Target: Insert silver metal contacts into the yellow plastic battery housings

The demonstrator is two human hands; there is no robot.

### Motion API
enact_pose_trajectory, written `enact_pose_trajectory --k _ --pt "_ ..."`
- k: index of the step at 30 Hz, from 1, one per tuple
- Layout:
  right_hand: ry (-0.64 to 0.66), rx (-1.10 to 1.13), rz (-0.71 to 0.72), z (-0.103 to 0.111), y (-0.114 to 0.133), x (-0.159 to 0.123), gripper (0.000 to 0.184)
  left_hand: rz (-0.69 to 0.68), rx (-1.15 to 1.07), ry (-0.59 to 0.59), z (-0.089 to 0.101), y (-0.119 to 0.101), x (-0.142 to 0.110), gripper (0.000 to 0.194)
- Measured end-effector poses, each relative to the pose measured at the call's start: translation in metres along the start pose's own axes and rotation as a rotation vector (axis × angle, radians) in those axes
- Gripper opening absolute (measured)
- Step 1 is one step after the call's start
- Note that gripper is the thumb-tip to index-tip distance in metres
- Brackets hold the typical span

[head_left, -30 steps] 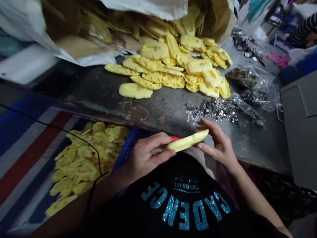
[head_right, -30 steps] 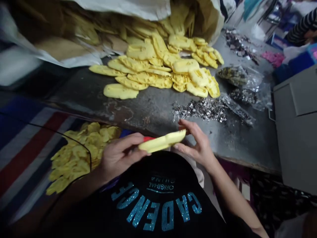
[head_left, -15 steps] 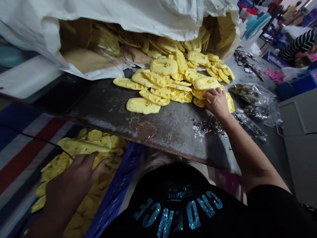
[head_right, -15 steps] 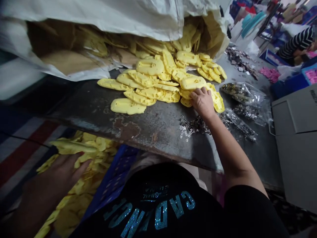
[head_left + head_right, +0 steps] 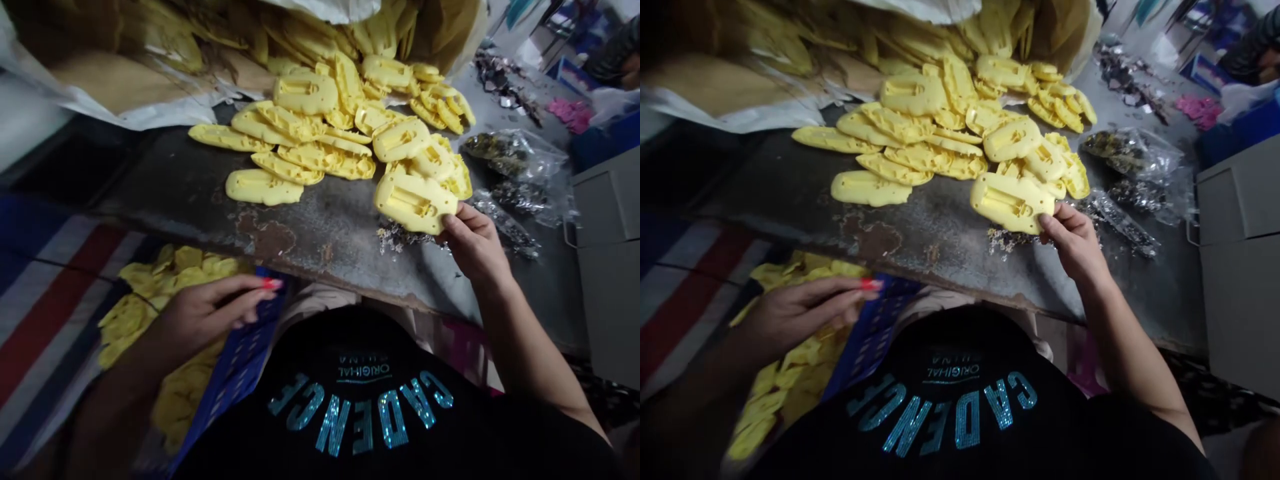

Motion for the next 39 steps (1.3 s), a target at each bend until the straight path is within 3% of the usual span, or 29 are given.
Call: enact_pose_trajectory --k 1,4,5,7,10,13,19,22,24,27,30,35,39 --pt "0.012 0.036 -0.013 -0.001 -0.001 -0.013 0.045 0.027 -0.045 -0.029 -0.024 -0.012 0.001 0.018" --pt "0.022 0.085 -0.054 0.004 -0.006 -0.053 0.037 0.147 -0.588 0.020 -0.093 -0.037 0.011 0.016" --pt "0.035 0.079 -0.096 0.006 -0.009 -0.066 0.035 0.156 -0.649 0.026 -0.110 -0.042 0.017 0.016" --pt "0.083 0.046 -0.223 0.009 -0.013 -0.089 0.030 0.205 -0.796 0.093 -0.135 -0.046 0.027 0.018" --pt "0.171 0.010 -0.355 0.006 -0.016 -0.108 0.040 0.243 -0.967 0.199 -0.154 -0.051 0.037 0.019" --pt "0.200 -0.036 -0.329 0.001 -0.018 -0.106 0.053 0.229 -0.987 0.238 -0.162 -0.057 0.040 0.022" --pt "0.206 -0.283 -0.151 0.006 -0.029 -0.097 0.055 0.115 -0.864 0.166 -0.171 -0.057 0.036 0.031" --pt "0.032 -0.651 0.062 0.008 -0.021 -0.100 0.047 0.032 -0.750 0.136 -0.173 -0.052 0.033 0.029" --pt "-0.098 -0.752 0.229 0.004 -0.004 -0.104 0.035 -0.028 -0.648 0.131 -0.173 -0.051 0.031 0.027" --pt "-0.063 -0.565 0.462 -0.014 0.028 -0.109 0.021 -0.095 -0.511 0.148 -0.172 -0.053 0.030 0.024" --pt "0.020 -0.423 0.580 -0.035 0.050 -0.109 0.016 -0.158 -0.454 0.147 -0.170 -0.058 0.029 0.018" --pt "-0.015 -0.422 0.640 -0.050 0.050 -0.110 0.006 -0.194 -0.438 0.110 -0.168 -0.060 0.026 0.012" --pt "-0.099 -0.497 0.755 -0.054 0.044 -0.114 0.015 -0.063 -0.518 0.133 -0.169 -0.055 0.024 0.021"
Point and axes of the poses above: each hand's wrist, its own x-axis towards the middle knuckle, its own z-axis out of the back of the hand, y = z × x, the point moved 1 cm from there along x, towards the middle knuckle, and after that the axes turned 8 degrees about -x, right-handed, at the moved point
